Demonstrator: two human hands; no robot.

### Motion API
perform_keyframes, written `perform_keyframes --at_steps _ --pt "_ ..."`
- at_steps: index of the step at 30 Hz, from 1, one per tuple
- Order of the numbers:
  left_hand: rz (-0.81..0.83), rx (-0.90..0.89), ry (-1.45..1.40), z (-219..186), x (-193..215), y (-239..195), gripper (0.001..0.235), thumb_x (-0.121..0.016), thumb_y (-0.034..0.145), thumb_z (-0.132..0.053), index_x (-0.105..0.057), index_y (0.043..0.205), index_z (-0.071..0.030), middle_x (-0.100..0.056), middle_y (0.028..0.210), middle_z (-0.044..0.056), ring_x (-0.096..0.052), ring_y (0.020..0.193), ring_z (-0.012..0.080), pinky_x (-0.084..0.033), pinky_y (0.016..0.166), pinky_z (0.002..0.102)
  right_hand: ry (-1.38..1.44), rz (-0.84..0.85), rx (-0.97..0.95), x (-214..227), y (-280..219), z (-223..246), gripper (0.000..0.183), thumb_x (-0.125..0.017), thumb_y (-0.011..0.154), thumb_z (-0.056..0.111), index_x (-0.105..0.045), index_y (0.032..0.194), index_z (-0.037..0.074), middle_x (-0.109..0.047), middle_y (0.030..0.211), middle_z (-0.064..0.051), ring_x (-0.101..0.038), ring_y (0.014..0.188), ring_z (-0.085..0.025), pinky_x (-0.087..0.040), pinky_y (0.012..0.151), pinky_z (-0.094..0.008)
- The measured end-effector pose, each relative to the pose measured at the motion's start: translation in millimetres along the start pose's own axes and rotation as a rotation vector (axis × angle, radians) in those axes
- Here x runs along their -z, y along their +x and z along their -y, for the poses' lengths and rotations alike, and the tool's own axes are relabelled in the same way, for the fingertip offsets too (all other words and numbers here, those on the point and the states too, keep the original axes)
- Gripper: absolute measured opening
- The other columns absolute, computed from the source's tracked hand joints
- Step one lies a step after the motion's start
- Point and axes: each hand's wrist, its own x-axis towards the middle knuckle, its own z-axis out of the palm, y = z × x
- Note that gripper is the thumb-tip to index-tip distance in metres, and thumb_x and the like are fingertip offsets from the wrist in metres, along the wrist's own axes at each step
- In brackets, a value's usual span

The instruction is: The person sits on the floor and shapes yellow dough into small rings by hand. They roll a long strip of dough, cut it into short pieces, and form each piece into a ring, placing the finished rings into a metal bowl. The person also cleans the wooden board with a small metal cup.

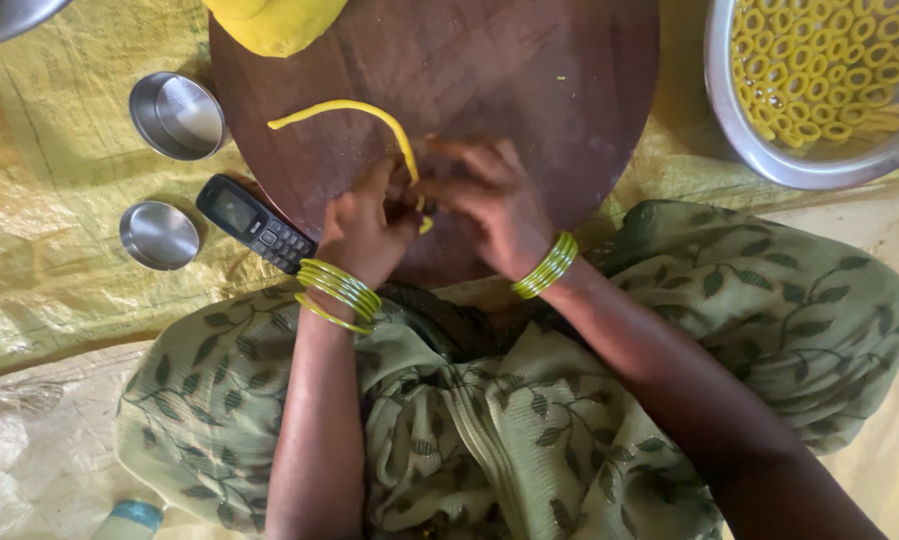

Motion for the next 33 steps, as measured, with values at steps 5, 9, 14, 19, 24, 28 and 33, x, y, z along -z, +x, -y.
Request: perform_keyframes --at_steps 5,9,14,19,24,28,33 --pt "0.076 0.132 -0.045 -7 2 0 0.106 -0.075 0.079 -0.002 -0.007 0.159 0.001 -0.077 0.094 0.017 -0.078 0.085 0.0269 -0.061 0.076 0.037 -0.113 0.023 0.129 1 3 6 0.031 -0.070 0.083 0.015 -0.078 0.112 0.014 -0.058 0.143 -0.007 -0.054 0.132 -0.029 -0.049 0.109 -0.044" --pt "0.098 0.185 -0.161 -7 2 1 0.120 -0.073 0.081 0.003 0.016 0.162 -0.007 -0.080 0.091 0.012 -0.081 0.083 0.0212 -0.064 0.077 0.032 -0.144 0.014 0.133 2 0 6 0.022 -0.070 0.083 0.018 -0.077 0.104 0.013 -0.061 0.140 -0.005 -0.055 0.131 -0.027 -0.049 0.104 -0.044" --pt "0.014 0.160 -0.359 4 -1 -1 0.121 -0.069 0.088 0.009 0.026 0.160 -0.013 -0.075 0.103 0.010 -0.078 0.089 0.0185 -0.065 0.075 0.030 -0.184 -0.020 0.075 -1 -4 -6 0.018 -0.075 0.082 0.011 -0.076 0.100 0.013 -0.062 0.139 -0.002 -0.056 0.129 -0.025 -0.050 0.101 -0.043" --pt "-0.103 0.141 -0.605 22 -8 3 0.119 -0.071 0.089 0.015 0.018 0.163 -0.016 -0.066 0.111 0.014 -0.073 0.096 0.0189 -0.064 0.083 0.032 -0.076 -0.303 -0.269 9 2 -19 0.046 -0.075 0.089 -0.003 -0.071 0.134 0.008 -0.056 0.144 -0.012 -0.056 0.128 -0.033 -0.055 0.103 -0.039" --pt "-0.180 0.152 -0.961 25 -23 8 0.101 -0.071 0.090 0.017 -0.006 0.162 -0.010 -0.064 0.115 0.016 -0.070 0.102 0.0197 -0.062 0.091 0.033 -0.023 -0.240 -0.150 13 4 -7 0.047 -0.075 0.082 -0.006 -0.070 0.128 0.005 -0.067 0.128 -0.013 -0.060 0.120 -0.033 -0.052 0.102 -0.043" --pt "-0.187 0.226 -1.054 23 -28 8 0.095 -0.072 0.089 0.015 -0.013 0.161 -0.005 -0.065 0.110 0.017 -0.070 0.097 0.0201 -0.060 0.086 0.031 0.230 -0.118 -0.211 -1 4 2 0.031 -0.082 0.083 0.000 -0.076 0.113 0.009 -0.076 0.103 -0.009 -0.067 0.099 -0.025 -0.054 0.089 -0.038" --pt "-0.140 0.269 -1.083 20 -28 11 0.093 -0.071 0.088 0.012 -0.013 0.159 -0.005 -0.066 0.109 0.019 -0.070 0.092 0.0202 -0.059 0.077 0.031 0.348 -0.151 -0.252 -2 2 -4 0.025 -0.080 0.086 0.002 -0.075 0.110 0.007 -0.076 0.102 -0.008 -0.070 0.094 -0.023 -0.056 0.084 -0.034"
